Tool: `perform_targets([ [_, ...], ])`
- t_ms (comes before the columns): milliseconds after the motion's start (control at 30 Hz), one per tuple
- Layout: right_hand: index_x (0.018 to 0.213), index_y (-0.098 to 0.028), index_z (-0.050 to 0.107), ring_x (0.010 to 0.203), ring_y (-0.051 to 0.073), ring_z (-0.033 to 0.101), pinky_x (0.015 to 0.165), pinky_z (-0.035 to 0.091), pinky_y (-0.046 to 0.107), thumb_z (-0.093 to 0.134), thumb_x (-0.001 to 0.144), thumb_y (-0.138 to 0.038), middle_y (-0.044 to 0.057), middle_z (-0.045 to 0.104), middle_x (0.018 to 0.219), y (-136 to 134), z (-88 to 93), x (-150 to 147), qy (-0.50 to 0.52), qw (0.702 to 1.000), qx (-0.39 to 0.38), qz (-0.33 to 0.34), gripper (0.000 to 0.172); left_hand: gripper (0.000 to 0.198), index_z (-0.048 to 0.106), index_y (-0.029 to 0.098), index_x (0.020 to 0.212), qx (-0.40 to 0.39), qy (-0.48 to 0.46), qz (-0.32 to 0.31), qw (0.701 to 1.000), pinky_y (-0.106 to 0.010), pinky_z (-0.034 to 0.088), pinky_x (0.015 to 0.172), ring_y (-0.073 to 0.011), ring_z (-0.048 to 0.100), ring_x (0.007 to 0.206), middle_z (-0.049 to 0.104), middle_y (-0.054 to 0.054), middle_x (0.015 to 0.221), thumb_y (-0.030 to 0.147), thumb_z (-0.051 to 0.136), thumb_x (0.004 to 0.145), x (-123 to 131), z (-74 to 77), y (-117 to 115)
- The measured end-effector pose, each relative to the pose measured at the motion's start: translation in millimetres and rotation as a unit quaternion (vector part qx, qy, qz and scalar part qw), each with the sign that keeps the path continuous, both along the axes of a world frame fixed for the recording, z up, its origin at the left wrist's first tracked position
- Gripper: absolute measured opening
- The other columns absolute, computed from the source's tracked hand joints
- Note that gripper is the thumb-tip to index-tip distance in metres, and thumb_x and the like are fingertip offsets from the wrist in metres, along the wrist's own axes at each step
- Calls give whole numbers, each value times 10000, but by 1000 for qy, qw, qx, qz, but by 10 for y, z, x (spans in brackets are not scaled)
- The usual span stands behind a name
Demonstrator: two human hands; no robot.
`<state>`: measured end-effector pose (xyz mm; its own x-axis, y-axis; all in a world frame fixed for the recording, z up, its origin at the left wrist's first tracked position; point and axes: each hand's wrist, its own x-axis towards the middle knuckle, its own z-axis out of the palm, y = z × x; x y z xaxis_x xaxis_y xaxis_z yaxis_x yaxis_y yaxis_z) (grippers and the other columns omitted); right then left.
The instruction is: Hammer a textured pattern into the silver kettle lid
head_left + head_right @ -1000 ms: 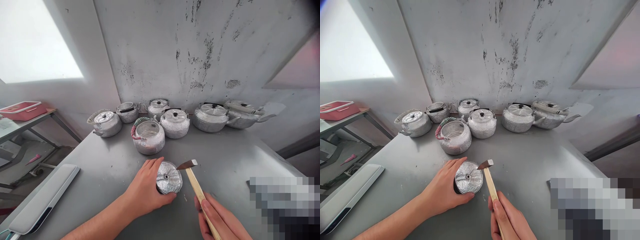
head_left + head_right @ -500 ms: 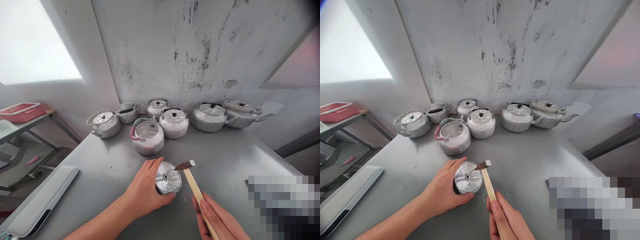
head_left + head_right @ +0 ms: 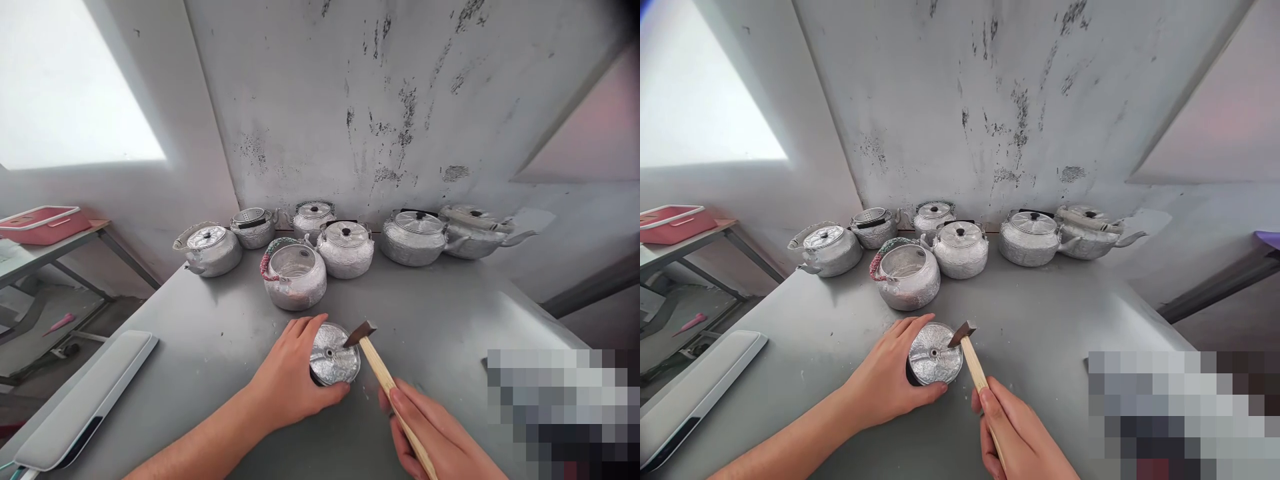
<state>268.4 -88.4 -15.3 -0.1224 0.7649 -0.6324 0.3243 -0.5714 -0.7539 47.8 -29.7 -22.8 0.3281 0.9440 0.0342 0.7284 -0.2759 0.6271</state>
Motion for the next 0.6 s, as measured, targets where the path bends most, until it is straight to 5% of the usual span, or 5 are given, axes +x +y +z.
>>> perform_targets([
  [300, 968, -282, 470, 529, 133, 356, 383, 390, 201, 222, 1018, -635, -77, 397, 673, -39, -1, 37, -34, 993, 93, 69, 435, 1012, 422, 196, 1498, 13, 23, -21, 999, -535, 389, 1166, -384, 412, 1408, 488, -142, 1483, 559, 832, 647, 70, -12, 108],
  [467, 1156, -279, 550, 495, 143, 402, 375, 339, 222, 320, 1003, -632, -58, 464, 641, 42, 188, 7, -89, 987, 105, 78, 449, 846, 571, 226, 1323, 44, 45, -71, 996, -468, 495, 1029, -335, 547, 1183, 586, -103, 1234, 559, 853, 598, 149, 80, 232],
  [600, 1123, -274, 585, 546, 150, 490, 436, 364, 238, 297, 1027, -581, -2, 608, 736, 76, 277, 4, -124, 981, 131, 75, 433, 771, 614, 212, 1208, 43, 53, -90, 994, -443, 518, 971, -315, 560, 1097, 584, -92, 1131, 585, 850, 577, 204, 121, 313],
])
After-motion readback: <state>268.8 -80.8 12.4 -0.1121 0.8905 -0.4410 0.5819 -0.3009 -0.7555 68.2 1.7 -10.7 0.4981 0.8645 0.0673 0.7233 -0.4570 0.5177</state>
